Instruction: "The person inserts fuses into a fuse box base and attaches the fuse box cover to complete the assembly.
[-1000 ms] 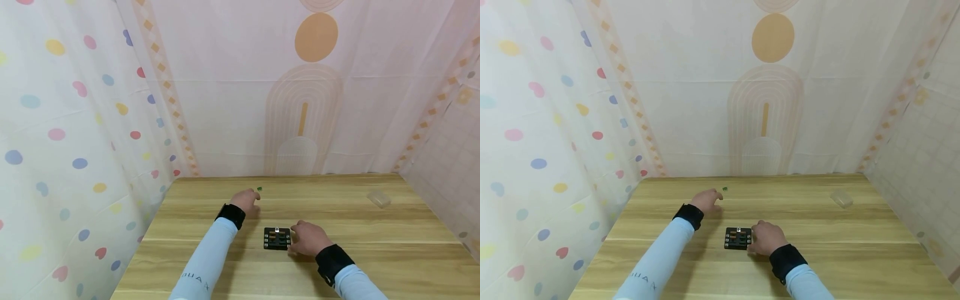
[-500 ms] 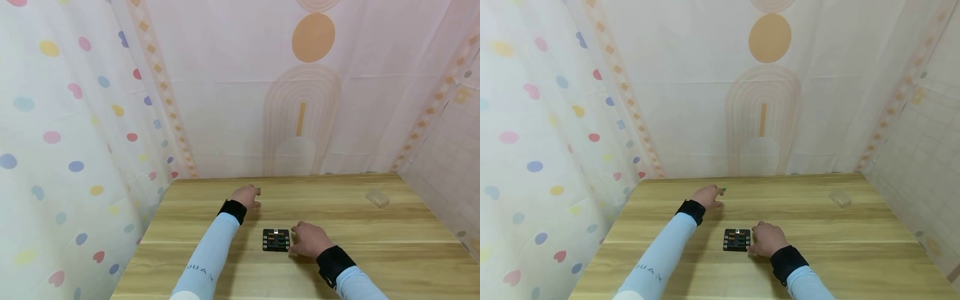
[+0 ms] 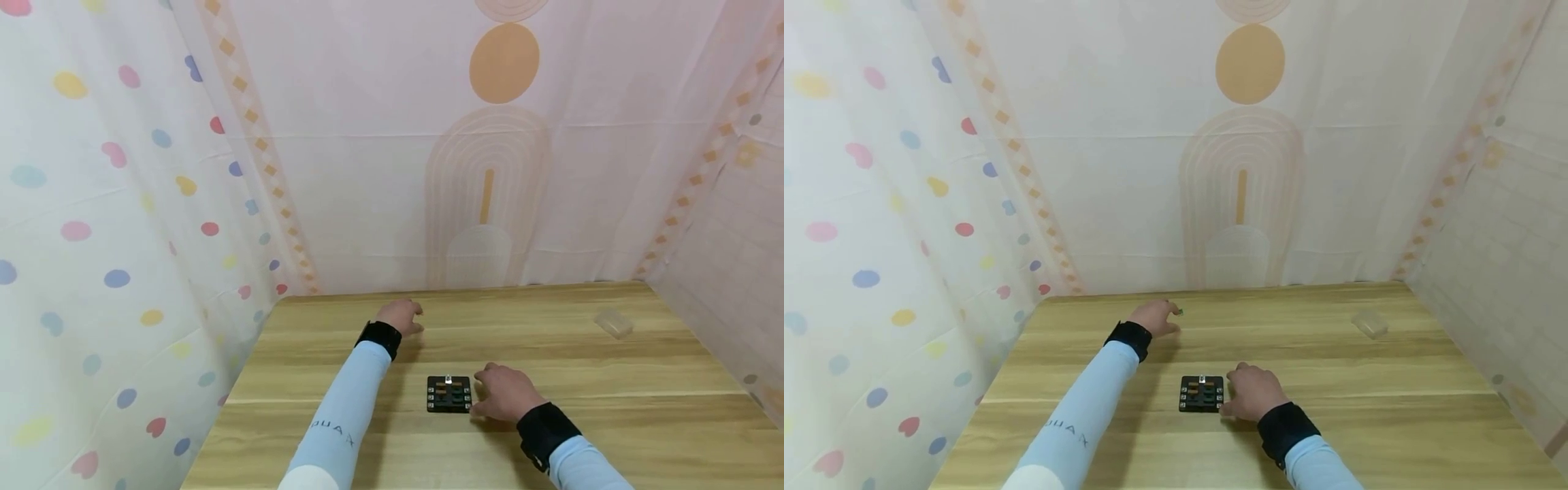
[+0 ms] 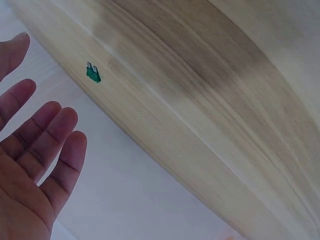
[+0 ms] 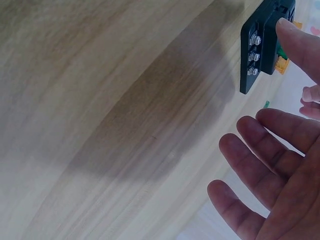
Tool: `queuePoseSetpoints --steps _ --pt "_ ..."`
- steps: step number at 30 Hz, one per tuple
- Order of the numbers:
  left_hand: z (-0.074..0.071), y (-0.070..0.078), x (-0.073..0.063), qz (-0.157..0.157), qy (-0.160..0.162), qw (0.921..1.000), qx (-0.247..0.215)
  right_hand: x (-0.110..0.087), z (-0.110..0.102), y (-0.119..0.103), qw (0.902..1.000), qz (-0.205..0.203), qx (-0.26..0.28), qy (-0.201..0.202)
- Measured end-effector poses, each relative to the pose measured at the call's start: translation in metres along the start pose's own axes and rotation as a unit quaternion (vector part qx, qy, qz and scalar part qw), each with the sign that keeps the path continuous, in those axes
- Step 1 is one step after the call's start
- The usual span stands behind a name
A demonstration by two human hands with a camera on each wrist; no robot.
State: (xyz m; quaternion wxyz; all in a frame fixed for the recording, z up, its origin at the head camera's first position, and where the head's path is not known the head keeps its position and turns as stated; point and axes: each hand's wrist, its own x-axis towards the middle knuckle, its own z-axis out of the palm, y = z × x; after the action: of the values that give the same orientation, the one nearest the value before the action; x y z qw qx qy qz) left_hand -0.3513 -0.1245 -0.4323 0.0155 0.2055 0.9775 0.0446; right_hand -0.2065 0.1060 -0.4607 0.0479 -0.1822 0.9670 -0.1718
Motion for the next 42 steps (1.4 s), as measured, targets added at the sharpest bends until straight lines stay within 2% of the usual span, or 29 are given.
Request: queuePoseSetpoints --steps 7,16,23,28,35,42 --pt "0.001 -0.003 0.006 -0.007 -0.003 0.9999 -0.008 0.0 0.0 -0.002 1.0 -0.003 0.002 -0.005" --pt "-0.003 0.002 0.015 -0.015 -0.009 0.9996 -0.021 0.001 -0.001 -0.003 0.9999 -0.007 -0.006 0.006" --pt "0.003 0.006 0.025 -0.02 -0.005 0.9998 -0.002 -0.001 -0.003 -0.003 1.0 -0.007 -0.006 0.003" --pt "0.007 0.008 0.031 -0.013 -0.003 0.9999 0.0 -0.003 -0.005 -0.004 1.0 -0.001 -0.003 0.002" --pt "0.02 0.004 0.041 -0.003 -0.004 1.0 0.003 -0.007 -0.006 -0.004 1.0 -0.001 -0.003 0.007" --pt "0.025 0.005 0.046 0.004 -0.008 0.9997 0.024 -0.011 -0.006 -0.004 0.9999 0.003 -0.005 0.014"
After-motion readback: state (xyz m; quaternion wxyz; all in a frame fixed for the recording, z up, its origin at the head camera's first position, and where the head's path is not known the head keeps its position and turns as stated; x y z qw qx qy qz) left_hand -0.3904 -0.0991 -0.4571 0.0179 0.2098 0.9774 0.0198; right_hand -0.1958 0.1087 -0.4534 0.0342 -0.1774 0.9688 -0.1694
